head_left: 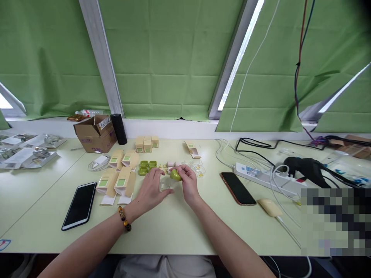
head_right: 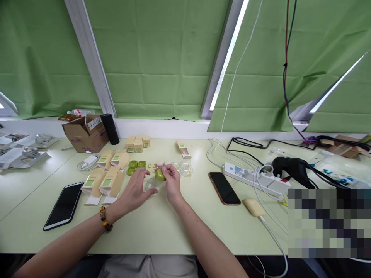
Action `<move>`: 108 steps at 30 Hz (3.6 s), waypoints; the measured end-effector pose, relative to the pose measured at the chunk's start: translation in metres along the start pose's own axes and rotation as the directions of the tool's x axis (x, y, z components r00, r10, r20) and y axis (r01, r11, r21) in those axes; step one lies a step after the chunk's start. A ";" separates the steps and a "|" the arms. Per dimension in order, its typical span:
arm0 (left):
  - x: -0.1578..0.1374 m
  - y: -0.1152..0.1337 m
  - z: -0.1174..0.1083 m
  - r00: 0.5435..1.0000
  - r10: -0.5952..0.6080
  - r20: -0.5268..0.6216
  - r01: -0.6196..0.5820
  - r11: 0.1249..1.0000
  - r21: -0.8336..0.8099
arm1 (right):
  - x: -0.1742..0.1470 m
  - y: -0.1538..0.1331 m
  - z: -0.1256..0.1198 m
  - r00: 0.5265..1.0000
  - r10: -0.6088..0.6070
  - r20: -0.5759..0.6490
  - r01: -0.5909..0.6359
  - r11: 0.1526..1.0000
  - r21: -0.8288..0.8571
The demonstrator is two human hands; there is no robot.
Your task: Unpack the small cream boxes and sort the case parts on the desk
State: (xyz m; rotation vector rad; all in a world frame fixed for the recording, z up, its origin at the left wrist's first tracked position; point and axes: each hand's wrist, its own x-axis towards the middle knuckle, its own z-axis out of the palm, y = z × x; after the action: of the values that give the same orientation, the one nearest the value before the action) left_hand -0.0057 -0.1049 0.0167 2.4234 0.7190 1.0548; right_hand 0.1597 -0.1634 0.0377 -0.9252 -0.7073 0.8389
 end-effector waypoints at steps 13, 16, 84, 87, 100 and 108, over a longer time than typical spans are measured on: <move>0.008 -0.002 -0.003 0.965 -0.130 -0.229 0.005 0.880 -0.475 | -0.011 0.000 0.006 0.969 -0.170 0.180 0.215 0.938 -0.271; 0.016 -0.009 -0.009 0.884 -0.329 -0.333 0.054 0.778 -0.626 | -0.018 -0.001 0.003 0.901 -0.235 0.365 0.426 0.645 -0.635; 0.021 -0.014 -0.004 0.840 -0.529 -0.115 0.256 0.575 -0.777 | 0.006 0.025 0.008 0.769 -0.376 0.517 0.638 0.396 -0.661; 0.020 -0.015 -0.001 0.857 -0.508 -0.082 0.280 0.594 -0.754 | 0.002 0.032 0.006 0.764 -0.402 0.504 0.645 0.457 -0.613; 0.013 -0.002 -0.008 0.922 -0.377 -0.089 0.210 0.678 -0.705 | 0.002 0.039 -0.001 0.819 -0.379 0.430 0.568 0.637 -0.521; 0.006 -0.004 -0.008 0.942 -0.294 -0.163 0.129 0.764 -0.632 | -0.001 0.034 0.000 0.903 -0.294 0.315 0.412 0.800 -0.435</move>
State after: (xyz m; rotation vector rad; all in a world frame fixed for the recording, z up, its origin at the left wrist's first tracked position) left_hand -0.0096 -0.0975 0.0230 1.6237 0.5885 1.2753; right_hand 0.1487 -0.1520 0.0076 -1.1087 -1.3028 0.4287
